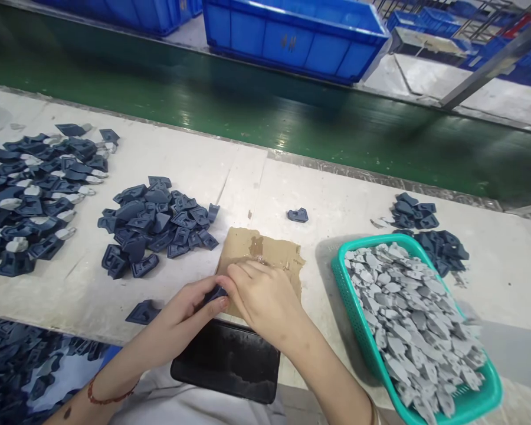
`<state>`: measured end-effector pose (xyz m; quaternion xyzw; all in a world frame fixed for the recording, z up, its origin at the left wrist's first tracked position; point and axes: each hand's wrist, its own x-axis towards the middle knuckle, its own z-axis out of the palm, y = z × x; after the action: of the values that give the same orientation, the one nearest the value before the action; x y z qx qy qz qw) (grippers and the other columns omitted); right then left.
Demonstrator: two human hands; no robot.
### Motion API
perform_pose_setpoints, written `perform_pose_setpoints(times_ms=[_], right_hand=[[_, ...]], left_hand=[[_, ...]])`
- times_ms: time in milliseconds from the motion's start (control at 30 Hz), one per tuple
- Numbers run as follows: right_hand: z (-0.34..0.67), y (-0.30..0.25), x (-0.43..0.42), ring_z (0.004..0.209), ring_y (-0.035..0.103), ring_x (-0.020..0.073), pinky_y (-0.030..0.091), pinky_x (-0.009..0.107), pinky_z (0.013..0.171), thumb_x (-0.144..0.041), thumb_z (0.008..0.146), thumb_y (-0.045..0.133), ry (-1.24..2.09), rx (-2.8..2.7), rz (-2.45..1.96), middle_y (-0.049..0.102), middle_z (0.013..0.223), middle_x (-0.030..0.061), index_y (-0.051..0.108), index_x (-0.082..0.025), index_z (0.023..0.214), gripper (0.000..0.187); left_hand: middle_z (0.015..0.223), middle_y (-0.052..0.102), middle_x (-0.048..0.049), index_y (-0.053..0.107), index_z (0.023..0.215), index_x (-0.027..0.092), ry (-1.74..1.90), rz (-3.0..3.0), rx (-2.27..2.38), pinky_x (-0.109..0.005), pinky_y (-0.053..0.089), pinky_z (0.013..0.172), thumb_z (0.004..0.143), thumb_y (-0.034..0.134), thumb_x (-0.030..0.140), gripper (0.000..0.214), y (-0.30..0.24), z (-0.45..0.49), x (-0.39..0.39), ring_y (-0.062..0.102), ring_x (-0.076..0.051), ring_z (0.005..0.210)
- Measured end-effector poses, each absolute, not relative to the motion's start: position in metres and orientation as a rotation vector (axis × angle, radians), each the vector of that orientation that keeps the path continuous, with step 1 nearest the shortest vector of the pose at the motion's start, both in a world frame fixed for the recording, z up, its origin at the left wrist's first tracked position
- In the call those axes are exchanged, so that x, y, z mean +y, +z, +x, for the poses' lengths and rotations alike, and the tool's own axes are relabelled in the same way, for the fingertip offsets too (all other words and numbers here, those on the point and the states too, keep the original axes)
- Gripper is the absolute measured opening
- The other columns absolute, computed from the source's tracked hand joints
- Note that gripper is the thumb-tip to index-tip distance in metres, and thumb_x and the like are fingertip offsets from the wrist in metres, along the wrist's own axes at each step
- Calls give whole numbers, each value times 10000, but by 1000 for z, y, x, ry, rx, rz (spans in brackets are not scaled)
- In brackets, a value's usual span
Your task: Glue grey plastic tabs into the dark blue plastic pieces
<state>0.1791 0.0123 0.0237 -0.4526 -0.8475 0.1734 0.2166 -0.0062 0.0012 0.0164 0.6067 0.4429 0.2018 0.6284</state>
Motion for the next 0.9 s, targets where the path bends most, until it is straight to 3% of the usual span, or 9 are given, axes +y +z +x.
perform_pose_setpoints(times_ms=[200, 300, 400, 500, 633, 767, 900], right_hand=[[181, 38, 5, 626, 574, 164, 402, 292, 589, -342, 1118, 317, 581, -2238, -1343, 615, 681, 16, 567, -220, 754, 458], [200, 56, -9, 747, 642, 183, 458, 291, 650, -320, 1092, 408, 569, -2055, -1491, 676, 790, 34, 637, -228, 858, 340], [241, 64, -26, 822, 682, 236, 488, 332, 673, -355, 1043, 496, 211, -1773, -1789, 732, 902, 76, 683, -257, 931, 239], [288, 57, -38, 674, 652, 261, 427, 348, 519, -456, 951, 593, -47, -1660, -2226, 733, 914, 121, 719, -249, 1053, 263], [316, 44, -40, 640, 660, 281, 451, 376, 536, -430, 912, 634, 75, -1676, -2456, 746, 946, 139, 730, -247, 1111, 287], [312, 43, -33, 579, 645, 259, 456, 361, 513, -345, 891, 661, 121, -1662, -2490, 740, 834, 125, 767, -241, 1003, 187], [311, 45, -30, 625, 685, 269, 474, 359, 495, -330, 858, 686, 89, -1630, -2466, 756, 891, 126, 778, -254, 903, 128]], left_hand=[[800, 554, 6, 621, 952, 187, 445, 1411, 1001, -249, 406, 628, 1042, 471, 498, 357, 24, -10, -4, 499, -147, 720], [965, 682, -14, 643, 1177, 257, 454, 1565, 1023, -256, 496, 739, 1043, 506, 438, 263, 38, -21, -8, 636, -188, 880], [1151, 718, -9, 556, 1355, 345, 555, 1794, 1037, -257, 526, 865, 1039, 529, 307, 319, 44, -40, -10, 684, -194, 1026], [1115, 722, -13, 563, 1335, 342, 628, 2021, 1081, -251, 541, 847, 1020, 522, 202, 347, 36, -62, -10, 699, -184, 983], [1181, 696, -63, 615, 1271, 275, 594, 2236, 1148, -315, 547, 917, 1008, 499, 154, 312, 15, -82, -15, 680, -217, 1051], [1183, 686, -84, 655, 1204, 241, 574, 2379, 1176, -344, 539, 925, 1005, 507, 130, 272, 1, -88, -22, 656, -231, 1087], [1128, 712, -73, 691, 1138, 237, 594, 2472, 1219, -347, 546, 928, 1000, 570, 174, 194, -1, -94, -27, 671, -229, 1052]])
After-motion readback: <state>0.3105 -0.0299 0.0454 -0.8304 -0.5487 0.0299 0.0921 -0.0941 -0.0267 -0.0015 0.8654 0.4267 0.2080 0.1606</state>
